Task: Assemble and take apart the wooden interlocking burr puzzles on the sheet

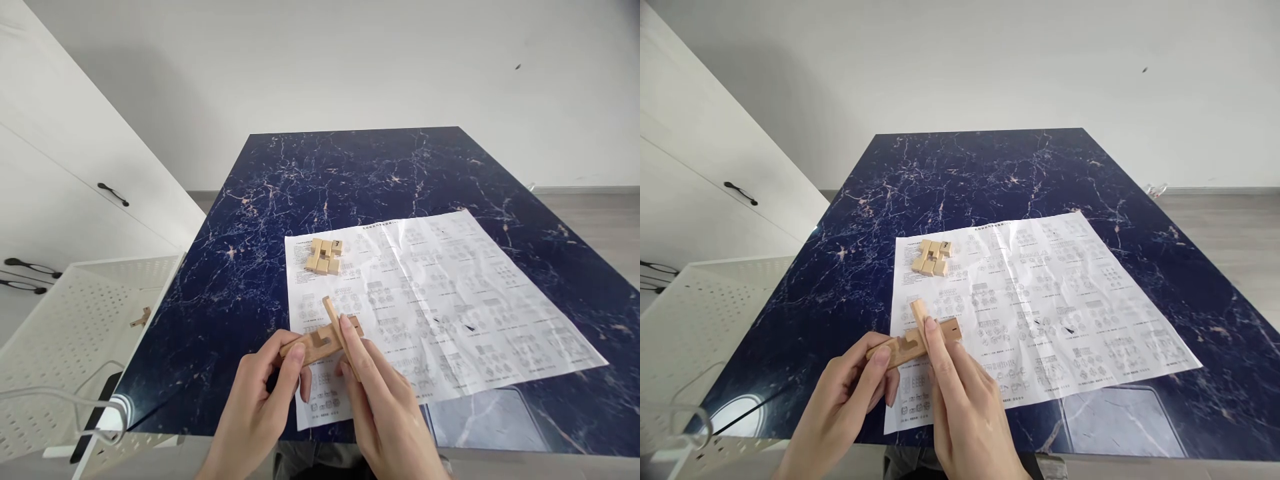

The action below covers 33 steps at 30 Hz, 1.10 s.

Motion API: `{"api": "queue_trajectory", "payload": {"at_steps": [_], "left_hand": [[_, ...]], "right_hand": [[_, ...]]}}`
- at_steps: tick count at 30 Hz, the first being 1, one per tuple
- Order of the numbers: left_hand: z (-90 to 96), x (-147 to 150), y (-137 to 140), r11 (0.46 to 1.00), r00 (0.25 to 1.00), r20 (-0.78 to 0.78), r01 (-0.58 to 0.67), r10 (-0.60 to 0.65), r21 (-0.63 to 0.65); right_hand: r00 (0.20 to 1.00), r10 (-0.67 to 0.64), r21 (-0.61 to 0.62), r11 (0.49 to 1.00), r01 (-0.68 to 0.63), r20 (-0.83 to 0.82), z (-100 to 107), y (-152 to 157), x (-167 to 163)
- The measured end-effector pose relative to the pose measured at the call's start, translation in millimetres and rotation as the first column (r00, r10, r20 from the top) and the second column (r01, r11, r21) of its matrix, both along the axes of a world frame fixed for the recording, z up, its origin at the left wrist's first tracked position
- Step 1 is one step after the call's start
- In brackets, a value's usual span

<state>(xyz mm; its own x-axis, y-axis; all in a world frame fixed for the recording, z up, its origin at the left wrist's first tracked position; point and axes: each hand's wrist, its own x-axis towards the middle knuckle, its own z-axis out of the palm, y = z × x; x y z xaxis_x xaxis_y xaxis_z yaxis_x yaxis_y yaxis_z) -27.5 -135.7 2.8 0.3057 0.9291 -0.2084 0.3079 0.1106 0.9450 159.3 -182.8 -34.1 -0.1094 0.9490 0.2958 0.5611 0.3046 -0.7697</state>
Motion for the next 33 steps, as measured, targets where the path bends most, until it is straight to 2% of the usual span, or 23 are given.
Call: {"api": "queue_trajectory", "payload": {"at_steps": [5,16,25,28,33], "left_hand": [[1.1,2,0,1.000,1.000,0.007,0.000,0.000,-0.004],[2.2,1,2,1.000,1.000,0.020,0.013,-0.013,-0.001],[2.6,10,-3,0.999,1.000,-0.006,-0.031,0.031,0.022],[2.2,10,-3,1.000,1.000,0.003,-0.007,0.007,0.021],[1.9,13,-2,0.998,0.999,0.032,0.026,-0.028,0.059]], "right_hand": [[0.999,0.030,-0.014,0.999,-0.030,0.020,0,0,0],[0.998,0.009,0.045,0.999,-0.012,0.064,-2,-3,-2],[0.995,-0.064,0.081,0.995,0.058,0.075,-8,-3,-8],[0.997,-0.033,0.095,0.995,0.026,0.070,-7,-2,-7],[0.992,0.097,0.128,0.986,-0.106,0.077,-3,4,-11]]}}
